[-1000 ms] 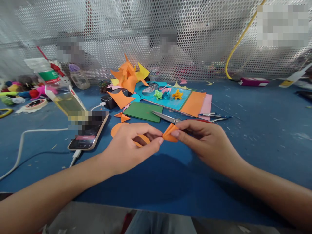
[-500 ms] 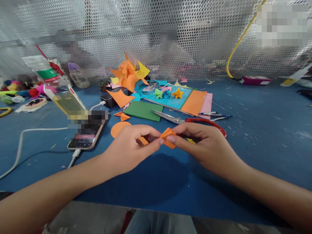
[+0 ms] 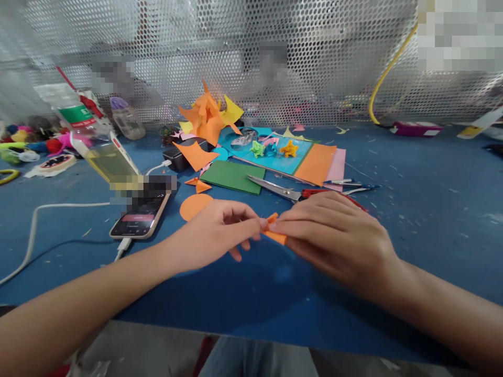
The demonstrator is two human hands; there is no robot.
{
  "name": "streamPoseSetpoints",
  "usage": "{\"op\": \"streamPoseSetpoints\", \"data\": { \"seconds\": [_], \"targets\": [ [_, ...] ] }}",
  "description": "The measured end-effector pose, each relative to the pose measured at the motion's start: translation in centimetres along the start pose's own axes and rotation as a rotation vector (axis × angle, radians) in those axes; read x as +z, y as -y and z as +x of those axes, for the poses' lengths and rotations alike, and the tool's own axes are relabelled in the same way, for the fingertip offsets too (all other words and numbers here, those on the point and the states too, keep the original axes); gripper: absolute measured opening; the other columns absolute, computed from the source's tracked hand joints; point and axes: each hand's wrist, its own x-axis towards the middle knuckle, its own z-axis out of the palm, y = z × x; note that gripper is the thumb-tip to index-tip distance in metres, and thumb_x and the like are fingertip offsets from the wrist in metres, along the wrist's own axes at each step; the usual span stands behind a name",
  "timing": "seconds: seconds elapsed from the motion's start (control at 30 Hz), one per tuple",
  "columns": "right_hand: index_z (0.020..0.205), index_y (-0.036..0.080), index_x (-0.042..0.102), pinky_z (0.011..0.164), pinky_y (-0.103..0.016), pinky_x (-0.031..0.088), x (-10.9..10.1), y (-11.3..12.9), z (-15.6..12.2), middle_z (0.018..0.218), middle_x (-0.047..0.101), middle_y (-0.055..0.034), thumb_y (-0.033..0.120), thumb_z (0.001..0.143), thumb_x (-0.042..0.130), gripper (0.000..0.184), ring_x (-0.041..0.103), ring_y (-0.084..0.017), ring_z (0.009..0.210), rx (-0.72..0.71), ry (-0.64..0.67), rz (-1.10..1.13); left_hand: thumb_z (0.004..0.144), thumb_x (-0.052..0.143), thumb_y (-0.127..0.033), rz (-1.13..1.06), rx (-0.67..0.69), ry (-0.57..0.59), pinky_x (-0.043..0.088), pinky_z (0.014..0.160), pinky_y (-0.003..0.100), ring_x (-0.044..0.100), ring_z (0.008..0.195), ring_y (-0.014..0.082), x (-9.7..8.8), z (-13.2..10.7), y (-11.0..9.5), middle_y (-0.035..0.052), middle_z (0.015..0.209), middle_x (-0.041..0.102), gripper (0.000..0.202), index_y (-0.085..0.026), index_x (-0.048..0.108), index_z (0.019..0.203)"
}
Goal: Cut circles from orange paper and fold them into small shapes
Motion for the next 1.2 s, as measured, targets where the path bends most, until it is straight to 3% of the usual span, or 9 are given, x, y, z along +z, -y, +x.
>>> {"op": "streamPoseSetpoints", "data": {
  "seconds": [0.1,0.2,0.3,0.57,0.83,1.03,1.2],
  "targets": [
    [0.086,0.024,0.063,0.07,-0.027,0.047,0.2,0.3,0.4,0.08,0.069,0.0012,0.017,0.084,0.055,0.011,0.063,-0.014,0.075,0.21,-0.019,0.21,0.081,0.056,-0.042,0.257,0.234,-0.175,0.049,0.059,0.02,0.058,0.071,0.012,0.1,-0.2,0.0,0.0025,0.085,0.062,0.026,-0.018,0.062,0.087],
    [0.077,0.023,0.065,0.062,-0.023,0.049,0.3,0.6,0.8,0.072,0.068,0.0028,0.022,0.083,0.058,0.009,0.062,-0.013,0.066,0.42,0.006,0.407,0.081,0.057,-0.035,0.364,0.403,-0.123,0.047,0.064,0.02,0.059,0.073,0.0116,0.1,-0.3,-0.1,0.0021,0.085,0.063,0.019,-0.017,0.063,0.083],
    [0.072,0.023,0.066,0.061,-0.021,0.05,0.2,0.6,1.1,0.07,0.068,0.0033,0.024,0.081,0.062,0.01,0.062,-0.013,0.064,0.547,0.033,0.513,0.083,0.056,-0.028,0.424,0.474,-0.113,0.046,0.063,0.02,0.057,0.07,0.0102,0.1,-0.3,-0.1,0.0021,0.08,0.064,0.015,-0.016,0.064,0.08],
    [0.07,0.021,0.068,0.06,-0.017,0.048,0.2,1.0,1.2,0.067,0.068,0.0041,0.023,0.078,0.065,0.008,0.062,-0.01,0.063,0.561,0.04,0.582,0.083,0.056,-0.02,0.369,0.438,-0.09,0.043,0.06,0.018,0.054,0.066,0.0078,0.4,-0.3,-0.2,-0.0001,0.073,0.063,0.016,-0.015,0.063,0.069],
    [0.071,0.02,0.068,0.057,-0.019,0.045,0.3,0.9,0.8,0.069,0.066,0.0027,0.022,0.078,0.064,0.008,0.058,-0.01,0.063,0.579,-0.038,0.6,0.084,0.055,-0.023,0.318,0.416,-0.124,0.042,0.056,0.019,0.054,0.064,0.0082,0.7,-0.3,-0.4,0.0009,0.075,0.064,0.017,-0.015,0.068,0.076],
    [0.074,0.02,0.068,0.057,-0.018,0.046,0.9,0.9,0.7,0.07,0.067,0.003,0.023,0.074,0.068,0.002,0.058,-0.01,0.064,0.719,-0.04,0.834,0.079,0.059,-0.016,0.331,0.449,-0.152,0.045,0.063,0.021,0.059,0.068,0.0108,0.8,-0.3,-0.3,0.0027,0.074,0.067,0.013,-0.013,0.071,0.074],
    [0.068,0.023,0.069,0.058,-0.015,0.046,1.3,0.4,0.7,0.069,0.066,0.0036,0.026,0.071,0.071,0.005,0.057,-0.008,0.063,0.866,-0.059,1.075,0.077,0.06,-0.021,0.277,0.303,-0.154,0.044,0.061,0.021,0.057,0.065,0.0103,0.7,-0.4,-0.5,0.0001,0.071,0.065,0.013,-0.016,0.07,0.07]
  ]
}}
